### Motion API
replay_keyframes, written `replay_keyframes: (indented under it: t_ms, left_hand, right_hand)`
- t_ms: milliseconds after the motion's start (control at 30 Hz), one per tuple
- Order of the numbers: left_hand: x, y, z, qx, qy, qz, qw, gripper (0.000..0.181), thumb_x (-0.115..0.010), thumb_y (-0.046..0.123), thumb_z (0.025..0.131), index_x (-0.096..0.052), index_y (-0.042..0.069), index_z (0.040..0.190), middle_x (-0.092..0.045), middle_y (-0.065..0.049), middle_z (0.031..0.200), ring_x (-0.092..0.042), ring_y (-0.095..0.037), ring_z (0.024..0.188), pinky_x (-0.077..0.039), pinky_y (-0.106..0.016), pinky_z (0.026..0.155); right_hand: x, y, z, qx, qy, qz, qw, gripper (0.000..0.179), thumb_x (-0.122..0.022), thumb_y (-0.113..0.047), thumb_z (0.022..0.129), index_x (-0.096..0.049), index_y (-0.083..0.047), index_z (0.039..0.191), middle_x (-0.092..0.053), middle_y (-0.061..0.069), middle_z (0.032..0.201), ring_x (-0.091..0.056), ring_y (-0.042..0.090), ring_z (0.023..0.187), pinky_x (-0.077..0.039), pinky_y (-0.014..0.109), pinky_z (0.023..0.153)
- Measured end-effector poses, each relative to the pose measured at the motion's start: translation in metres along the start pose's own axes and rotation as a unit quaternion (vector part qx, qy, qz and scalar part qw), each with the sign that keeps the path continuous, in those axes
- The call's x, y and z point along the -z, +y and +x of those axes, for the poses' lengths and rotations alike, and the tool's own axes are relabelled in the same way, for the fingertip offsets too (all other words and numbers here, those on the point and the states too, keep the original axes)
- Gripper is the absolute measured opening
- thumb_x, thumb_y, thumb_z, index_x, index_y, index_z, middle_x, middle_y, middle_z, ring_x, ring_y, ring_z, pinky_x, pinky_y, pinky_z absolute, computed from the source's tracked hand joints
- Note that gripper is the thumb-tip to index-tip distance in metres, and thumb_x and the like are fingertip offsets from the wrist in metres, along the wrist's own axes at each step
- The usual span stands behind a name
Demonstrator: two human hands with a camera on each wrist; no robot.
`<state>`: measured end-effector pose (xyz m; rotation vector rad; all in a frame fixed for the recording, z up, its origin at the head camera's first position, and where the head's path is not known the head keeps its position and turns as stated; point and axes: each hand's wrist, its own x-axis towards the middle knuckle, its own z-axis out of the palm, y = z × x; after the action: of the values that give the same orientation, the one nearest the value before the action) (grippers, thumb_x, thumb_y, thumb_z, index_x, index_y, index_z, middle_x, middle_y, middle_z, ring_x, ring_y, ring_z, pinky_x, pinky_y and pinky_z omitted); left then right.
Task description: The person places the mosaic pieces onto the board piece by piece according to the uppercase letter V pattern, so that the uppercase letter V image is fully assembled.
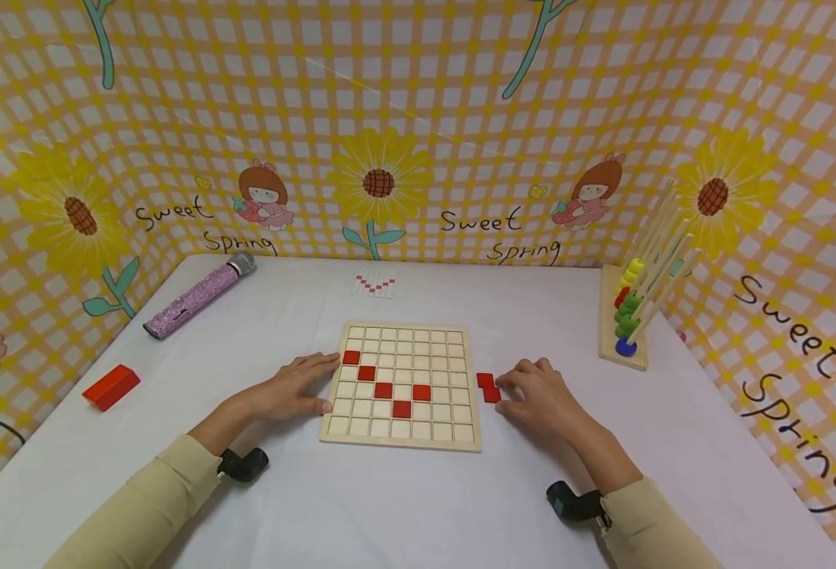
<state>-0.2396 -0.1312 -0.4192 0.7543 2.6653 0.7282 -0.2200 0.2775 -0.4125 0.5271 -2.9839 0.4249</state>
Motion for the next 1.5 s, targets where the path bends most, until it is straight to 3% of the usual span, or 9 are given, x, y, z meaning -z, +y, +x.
replay_keyframes:
  t_ms: [400,767,1200,1500]
  left_hand:
    - [0.000,0.000,0.001,-0.001,0.004,-0.001,1.0000,0.075,-0.065,0.032,0.088,-0.028,0.009,0.149,-0.023,-0.008,0.158,-0.013,-0.038,0.145,-0.015,-0.060,0.114]
    - [0.000,0.000,0.000,0.004,0.001,-0.001,1.0000,0.074,-0.065,0.032,0.088,-0.028,0.011,0.149,-0.022,-0.007,0.158,-0.013,-0.037,0.146,-0.015,-0.060,0.114]
    - [0.001,0.000,0.002,0.004,0.006,0.000,1.0000,0.075,-0.066,0.031,0.088,-0.028,0.010,0.149,-0.023,-0.008,0.158,-0.014,-0.038,0.145,-0.015,-0.060,0.114]
    - [-0.001,0.000,0.001,-0.002,0.005,-0.006,1.0000,0.074,-0.065,0.032,0.088,-0.029,0.009,0.149,-0.023,-0.009,0.157,-0.014,-0.038,0.145,-0.015,-0.062,0.113]
  right_hand:
    - [0.000,-0.001,0.000,0.004,0.007,0.002,1.0000,0.020,-0.074,-0.015,0.076,-0.073,-0.008,0.094,-0.066,0.003,0.091,-0.046,0.023,0.091,-0.036,0.033,0.074]
    - [0.000,-0.001,-0.002,0.011,0.013,0.010,0.9998,0.018,-0.076,-0.016,0.076,-0.073,-0.010,0.093,-0.066,0.002,0.092,-0.045,0.021,0.090,-0.037,0.031,0.072]
    - [0.005,-0.017,0.001,0.050,0.043,0.022,0.9976,0.019,-0.076,-0.020,0.078,-0.072,-0.009,0.094,-0.066,0.003,0.097,-0.045,0.019,0.091,-0.039,0.034,0.076]
    - [0.002,-0.034,0.009,0.049,0.042,0.043,0.9970,0.022,-0.074,-0.018,0.080,-0.072,-0.008,0.099,-0.066,0.003,0.099,-0.044,0.017,0.091,-0.038,0.031,0.075]
